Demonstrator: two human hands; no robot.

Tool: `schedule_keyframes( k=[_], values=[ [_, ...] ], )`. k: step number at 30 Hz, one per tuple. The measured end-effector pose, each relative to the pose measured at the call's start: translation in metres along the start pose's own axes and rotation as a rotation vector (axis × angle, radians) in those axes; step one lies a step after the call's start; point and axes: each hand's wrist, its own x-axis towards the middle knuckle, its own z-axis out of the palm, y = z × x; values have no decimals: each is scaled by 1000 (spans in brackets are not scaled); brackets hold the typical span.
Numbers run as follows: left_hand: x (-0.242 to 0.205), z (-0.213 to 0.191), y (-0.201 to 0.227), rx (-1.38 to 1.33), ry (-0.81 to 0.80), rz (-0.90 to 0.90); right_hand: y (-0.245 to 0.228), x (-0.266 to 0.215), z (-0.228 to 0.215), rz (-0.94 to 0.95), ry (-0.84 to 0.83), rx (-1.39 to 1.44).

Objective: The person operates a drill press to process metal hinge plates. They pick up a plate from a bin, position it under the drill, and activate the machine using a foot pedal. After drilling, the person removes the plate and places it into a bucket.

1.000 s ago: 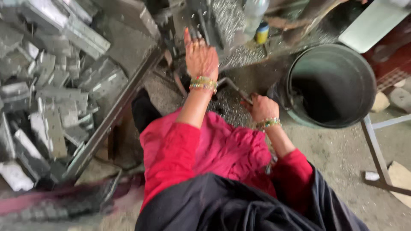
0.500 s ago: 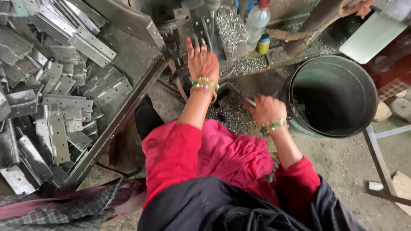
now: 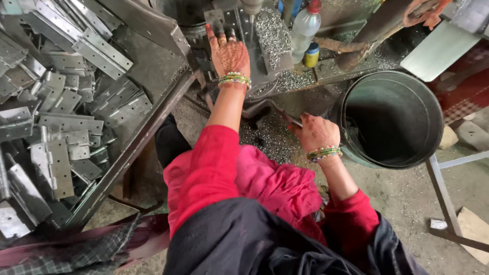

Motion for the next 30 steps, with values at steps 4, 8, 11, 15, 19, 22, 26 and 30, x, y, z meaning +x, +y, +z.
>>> schedule_keyframes(
  k=[4,8,11,15,19,22,26,30],
  values=[
    [14,7,4,33,236,-57,-9,-13,23,93,-71,95],
    [11,2,1,-22,89,-59,-8,-13,25,75,-24,80],
    [6,-1,1,18,30,-46,-9,-10,7,43,-27,47],
    [14,15,6,9,176,-75,-10,-12,9,54,-4,-4],
    [30,29,8,-159,171,-100,-13,-12,28,109,-40,74],
    [14,38,6,-152,133,-83,-17,-20,27,69,23,38],
    [6,20,1,-36,155,-43,-17,-6,-20,14,2,-68],
    [2,10,5,-15,134,-26,-20,1,-40,-75,-1,-72]
  ],
)
